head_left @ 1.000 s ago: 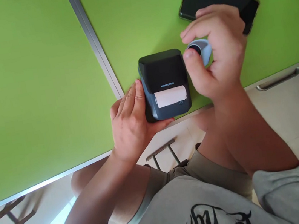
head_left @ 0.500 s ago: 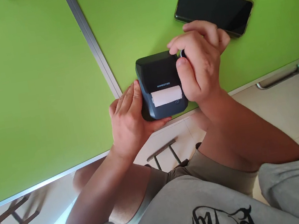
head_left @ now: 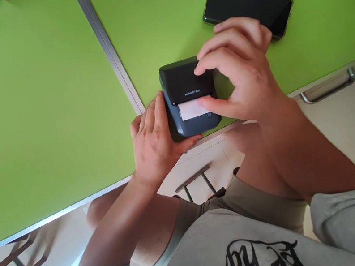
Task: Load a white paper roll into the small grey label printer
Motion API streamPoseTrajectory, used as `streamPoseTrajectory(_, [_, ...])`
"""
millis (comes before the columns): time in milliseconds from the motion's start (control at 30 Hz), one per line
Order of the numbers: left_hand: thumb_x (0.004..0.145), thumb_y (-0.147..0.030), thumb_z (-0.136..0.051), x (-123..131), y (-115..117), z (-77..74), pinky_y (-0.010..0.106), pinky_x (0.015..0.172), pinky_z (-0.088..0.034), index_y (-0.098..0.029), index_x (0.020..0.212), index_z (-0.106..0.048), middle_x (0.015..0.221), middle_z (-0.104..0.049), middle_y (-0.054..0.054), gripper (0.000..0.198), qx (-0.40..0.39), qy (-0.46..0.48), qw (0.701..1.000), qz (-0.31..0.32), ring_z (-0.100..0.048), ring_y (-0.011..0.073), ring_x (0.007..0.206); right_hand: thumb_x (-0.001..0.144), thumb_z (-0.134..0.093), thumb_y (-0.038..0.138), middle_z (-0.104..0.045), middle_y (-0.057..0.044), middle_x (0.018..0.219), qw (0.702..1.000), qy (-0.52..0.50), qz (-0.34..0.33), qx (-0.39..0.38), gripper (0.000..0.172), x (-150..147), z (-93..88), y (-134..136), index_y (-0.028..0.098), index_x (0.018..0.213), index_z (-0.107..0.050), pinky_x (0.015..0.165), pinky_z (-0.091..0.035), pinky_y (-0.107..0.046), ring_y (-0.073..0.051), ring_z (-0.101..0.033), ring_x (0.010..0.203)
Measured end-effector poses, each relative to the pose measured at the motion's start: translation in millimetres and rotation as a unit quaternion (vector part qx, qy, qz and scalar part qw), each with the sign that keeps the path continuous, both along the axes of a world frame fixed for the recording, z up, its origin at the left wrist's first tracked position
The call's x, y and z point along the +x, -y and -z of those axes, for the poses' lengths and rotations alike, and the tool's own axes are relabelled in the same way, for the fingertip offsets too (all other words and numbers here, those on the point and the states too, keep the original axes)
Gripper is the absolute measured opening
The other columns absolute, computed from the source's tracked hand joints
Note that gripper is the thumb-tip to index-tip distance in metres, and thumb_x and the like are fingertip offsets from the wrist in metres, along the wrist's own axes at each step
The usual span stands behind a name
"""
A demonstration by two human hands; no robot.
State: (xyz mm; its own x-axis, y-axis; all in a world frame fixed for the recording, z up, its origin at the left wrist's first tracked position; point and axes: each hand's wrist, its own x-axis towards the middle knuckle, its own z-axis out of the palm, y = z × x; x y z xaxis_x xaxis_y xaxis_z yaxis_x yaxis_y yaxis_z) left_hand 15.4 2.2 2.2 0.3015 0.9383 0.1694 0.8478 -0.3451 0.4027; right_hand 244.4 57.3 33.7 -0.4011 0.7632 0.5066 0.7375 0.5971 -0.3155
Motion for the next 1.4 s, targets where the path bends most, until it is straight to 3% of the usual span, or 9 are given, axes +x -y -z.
streamPoseTrajectory(67, [0.085,-0.099,-0.035,0,0,1.3,0.05,0.11,-0.047,-0.003,0.157,-0.044,0.15,-0.062,0.025,0.12,0.006,-0.008,1.0,0.004,-0.063,0.0384,0.137,0.089,-0.07,0.047,-0.071,-0.008,0.118,0.997,0.038,0.04,-0.05,0.028,0,-12.6,2,0.029,0.108,-0.065,0.106,-0.041,-0.057,-0.037,-0.057,0.13])
streamPoseTrajectory(167, [0.085,-0.097,-0.038,0,0,1.8,0.049,0.111,-0.046,-0.004,0.158,-0.043,0.151,-0.061,0.025,0.119,0.006,-0.016,1.0,0.009,-0.061,0.038,0.139,0.091,-0.069,0.043,-0.071,-0.004,0.092,0.986,0.06,0.118,-0.106,0.021,-9,-28.0,3,0.027,0.105,-0.065,0.092,-0.047,-0.046,-0.029,-0.067,0.103])
streamPoseTrajectory(267, [0.084,-0.096,-0.046,0,0,0.9,0.049,0.112,-0.045,-0.005,0.159,-0.042,0.153,-0.059,0.025,0.118,-0.003,-0.018,1.0,0.01,-0.06,0.0384,0.14,0.097,-0.058,0.031,-0.064,0.002,0.068,0.987,0.013,0.141,-0.082,0.009,-23,-35.8,2,0.025,0.1,-0.065,0.074,-0.045,-0.035,-0.019,-0.064,0.07])
streamPoseTrajectory(333, [0.084,-0.095,-0.047,0,1,0.3,0.048,0.113,-0.044,-0.004,0.159,-0.042,0.153,-0.059,0.026,0.118,-0.003,-0.016,1.0,0.01,-0.06,0.0384,0.14,0.095,-0.057,0.024,-0.066,0.003,0.068,0.988,-0.01,0.137,-0.066,0.007,-30,-37.9,1,0.024,0.094,-0.065,0.071,-0.045,-0.033,-0.016,-0.062,0.061])
streamPoseTrajectory(467, [0.087,-0.093,-0.046,1,1,0.3,0.046,0.111,-0.045,-0.002,0.157,-0.044,0.152,-0.06,0.027,0.116,0.01,-0.017,1.0,0.014,-0.061,0.0372,0.139,0.092,-0.061,0.022,-0.076,0.0,0.083,0.981,0.061,0.146,-0.115,0.006,-36,-39.9,-5,0.025,0.091,-0.066,0.072,-0.046,-0.035,-0.02,-0.069,0.07])
streamPoseTrajectory(633, [0.093,-0.088,-0.044,1,1,0.9,0.046,0.11,-0.045,0.0,0.156,-0.044,0.15,-0.061,0.027,0.108,0.019,-0.024,0.999,0.022,-0.061,0.036,0.138,0.089,-0.064,0.017,-0.076,-0.002,0.083,0.952,0.202,0.119,-0.196,0.016,-38,-46.4,-12,0.029,0.097,-0.072,0.064,-0.043,-0.035,-0.026,-0.071,0.077])
streamPoseTrajectory(1000, [0.095,-0.082,-0.048,-3,2,1.0,0.045,0.113,-0.044,-0.003,0.159,-0.04,0.154,-0.058,0.027,0.102,0.003,-0.008,0.999,0.033,-0.059,0.0359,0.141,0.092,-0.06,0.015,-0.07,-0.004,0.081,0.912,0.331,0.082,-0.229,0.03,-52,-58.7,-17,0.03,0.117,-0.069,0.064,-0.05,-0.035,-0.026,-0.071,0.071])
streamPoseTrajectory(1267, [0.094,-0.083,-0.049,-3,2,-0.5,0.046,0.114,-0.043,-0.006,0.161,-0.039,0.156,-0.056,0.025,0.102,-0.016,-0.005,0.999,0.03,-0.058,0.0367,0.143,0.086,-0.067,0.02,-0.071,-0.003,0.08,0.929,0.3,0.073,-0.205,0.032,-42,-60.0,-21,0.033,0.115,-0.068,0.055,-0.04,-0.035,-0.026,-0.067,0.067])
streamPoseTrajectory(1400, [0.093,-0.086,-0.047,-3,2,-0.2,0.045,0.111,-0.044,0.001,0.157,-0.042,0.152,-0.059,0.028,0.108,0.012,-0.009,0.999,0.038,-0.06,0.036,0.139,0.077,-0.074,0.018,-0.077,0.0,0.109,0.969,0.078,-0.007,-0.235,0.048,-10,-70.2,-17,0.031,0.122,-0.068,0.06,-0.045,-0.032,-0.016,-0.064,0.069])
